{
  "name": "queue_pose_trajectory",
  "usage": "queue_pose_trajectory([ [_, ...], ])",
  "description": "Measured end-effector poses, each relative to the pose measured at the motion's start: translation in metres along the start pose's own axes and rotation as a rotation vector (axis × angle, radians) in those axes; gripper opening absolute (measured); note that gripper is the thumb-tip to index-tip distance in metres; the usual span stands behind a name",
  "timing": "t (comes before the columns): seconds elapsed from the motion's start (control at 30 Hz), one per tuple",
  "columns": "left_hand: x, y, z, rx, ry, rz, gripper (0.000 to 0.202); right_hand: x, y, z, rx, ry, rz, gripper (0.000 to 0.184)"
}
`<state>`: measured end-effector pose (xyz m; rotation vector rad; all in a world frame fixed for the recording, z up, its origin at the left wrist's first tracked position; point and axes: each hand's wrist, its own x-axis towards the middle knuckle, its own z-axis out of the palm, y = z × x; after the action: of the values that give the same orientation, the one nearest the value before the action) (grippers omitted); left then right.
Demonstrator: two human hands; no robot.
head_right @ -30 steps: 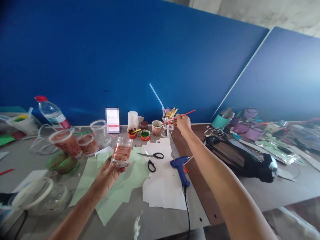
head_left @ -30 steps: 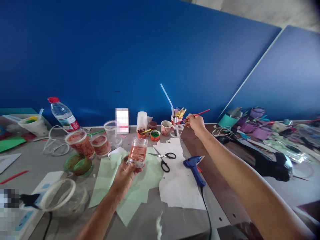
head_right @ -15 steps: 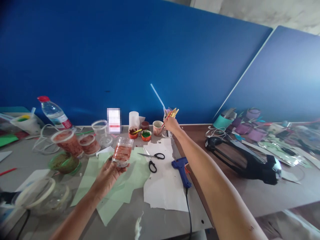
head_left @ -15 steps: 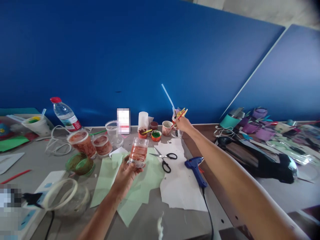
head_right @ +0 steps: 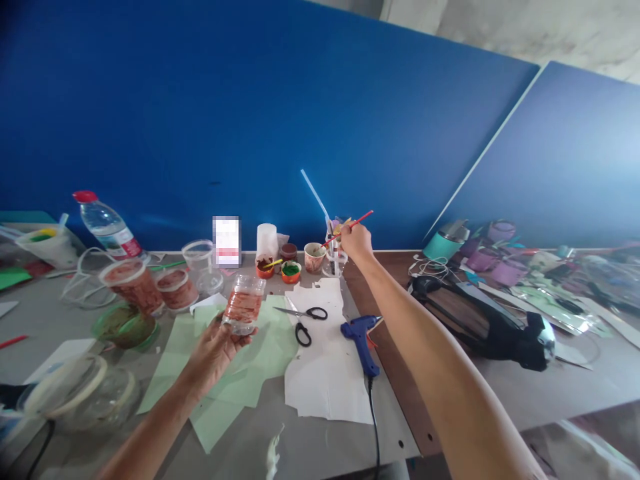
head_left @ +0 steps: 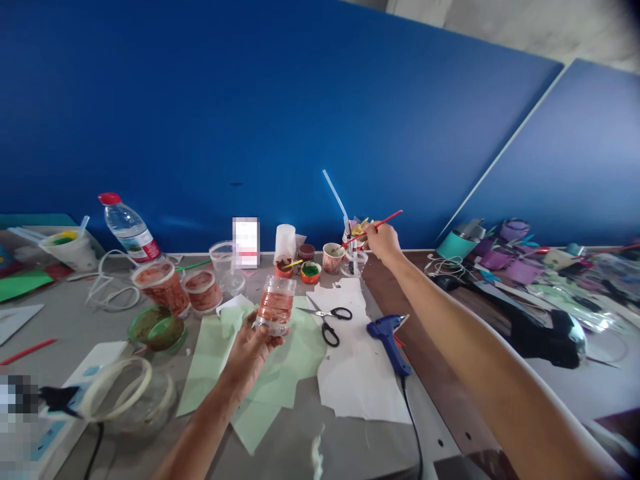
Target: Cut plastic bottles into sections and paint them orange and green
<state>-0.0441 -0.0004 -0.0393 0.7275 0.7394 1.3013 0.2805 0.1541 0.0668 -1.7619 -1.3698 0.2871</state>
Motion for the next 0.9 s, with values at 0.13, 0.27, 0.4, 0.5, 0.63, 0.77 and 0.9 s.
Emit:
queue_pose_trajectory([
  [0.13, 0.0, -0.001, -0.001, -0.002, -0.009, 0.002, 0.058, -0.014, 0.004, -0.006, 0.022, 0.041, -0.009, 0.023],
  [0.27, 0.0, -0.001, -0.001, 0.016, -0.011, 0.0, 0.057, -0.023, 0.002, -0.011, 0.027, 0.02, -0.04, 0.022],
  [0.4, 0.001, -0.002, -0.001, 0.036, -0.007, 0.011, 0.055, -0.028, 0.0, -0.01, 0.027, 0.001, -0.089, 0.021],
  [0.5, 0.002, -0.003, -0.001, 0.043, 0.002, 0.013, 0.056, -0.03, -0.001, -0.007, 0.022, -0.011, -0.133, 0.019],
  [0.63, 0.002, -0.003, 0.0, 0.047, 0.015, 0.009, 0.059, -0.033, 0.0, -0.006, 0.031, 0.005, -0.169, 0.019],
  [0.77, 0.0, -0.002, 0.001, 0.043, 0.006, 0.007, 0.06, -0.033, -0.001, -0.011, 0.073, 0.043, -0.184, 0.016],
  [0.9, 0.0, -0.001, 0.002, 0.045, 0.003, 0.003, 0.06, -0.038, -0.009, -0.019, 0.243, 0.168, -0.136, 0.023],
])
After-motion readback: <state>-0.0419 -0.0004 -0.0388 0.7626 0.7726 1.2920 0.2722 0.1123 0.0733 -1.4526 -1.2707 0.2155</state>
